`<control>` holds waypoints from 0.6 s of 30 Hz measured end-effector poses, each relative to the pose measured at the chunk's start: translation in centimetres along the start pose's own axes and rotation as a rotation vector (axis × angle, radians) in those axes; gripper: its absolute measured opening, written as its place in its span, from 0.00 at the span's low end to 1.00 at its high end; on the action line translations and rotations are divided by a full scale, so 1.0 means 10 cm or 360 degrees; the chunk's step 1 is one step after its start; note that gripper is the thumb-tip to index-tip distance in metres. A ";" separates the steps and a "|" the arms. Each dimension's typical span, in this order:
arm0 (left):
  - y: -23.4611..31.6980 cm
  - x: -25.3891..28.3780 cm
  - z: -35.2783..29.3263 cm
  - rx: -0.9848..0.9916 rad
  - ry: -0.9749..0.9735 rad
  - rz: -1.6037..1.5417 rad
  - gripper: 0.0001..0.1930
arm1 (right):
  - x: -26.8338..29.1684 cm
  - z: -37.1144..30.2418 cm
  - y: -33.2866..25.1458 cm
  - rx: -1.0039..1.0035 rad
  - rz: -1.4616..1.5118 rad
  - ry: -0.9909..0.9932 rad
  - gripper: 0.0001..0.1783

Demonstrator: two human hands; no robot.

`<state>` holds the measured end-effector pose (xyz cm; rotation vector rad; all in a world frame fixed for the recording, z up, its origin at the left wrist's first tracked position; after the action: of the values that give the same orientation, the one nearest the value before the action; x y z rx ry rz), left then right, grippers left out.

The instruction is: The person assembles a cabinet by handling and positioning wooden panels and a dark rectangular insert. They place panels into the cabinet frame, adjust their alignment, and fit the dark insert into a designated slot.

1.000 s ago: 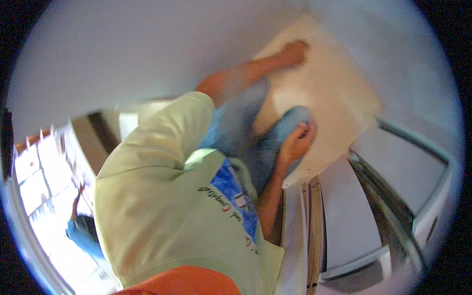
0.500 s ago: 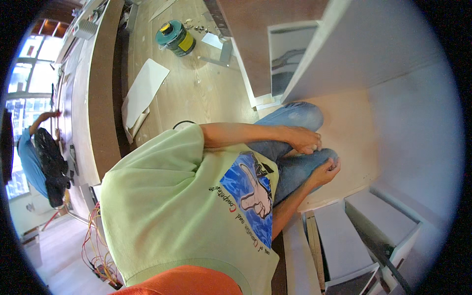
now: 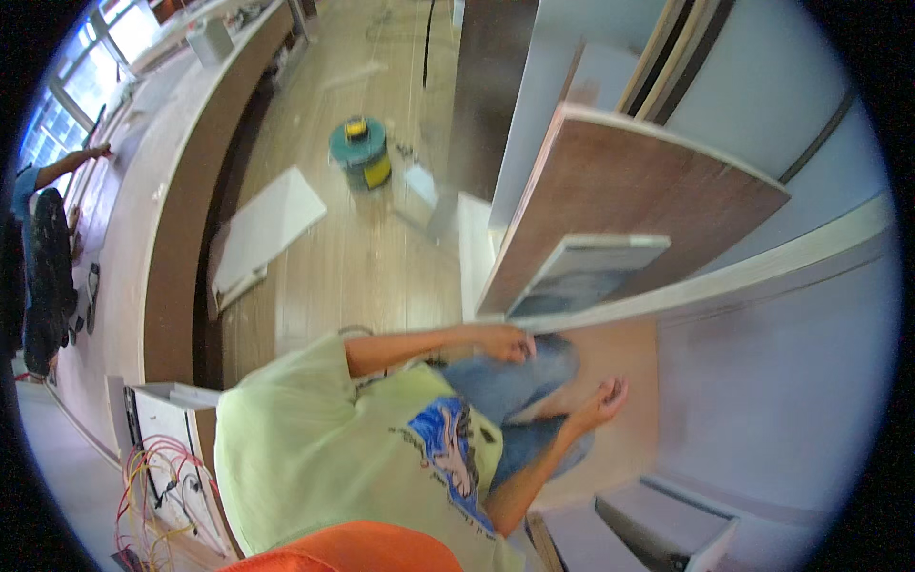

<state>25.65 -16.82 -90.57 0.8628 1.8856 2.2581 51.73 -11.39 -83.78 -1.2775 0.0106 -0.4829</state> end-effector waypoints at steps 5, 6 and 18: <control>-0.83 0.08 -0.42 0.0324 -0.0073 0.0103 0.22 | 0.04 -0.18 -0.14 0.0161 -0.0043 -0.0286 0.22; -1.02 0.09 -0.58 0.0417 -0.0079 0.0134 0.22 | 0.07 -0.22 -0.13 0.0074 -0.0083 -0.0261 0.22; -2.69 0.93 -1.72 0.1059 0.0279 0.0486 0.17 | 0.39 -0.39 0.06 -0.0130 -0.0187 -0.0199 0.22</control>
<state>2.09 -21.78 -113.56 1.1104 2.8344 1.8887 54.35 -16.22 -84.52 -1.3919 -0.1519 -0.5066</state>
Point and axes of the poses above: each hand's wrist, its own z-axis towards the middle knuckle, its own x-axis out of the back of the hand, y = z × x, the point moved 2 cm from there along z, towards the middle knuckle, and after that the axes turned 2 degrees about -y, right-handed, at the moved point
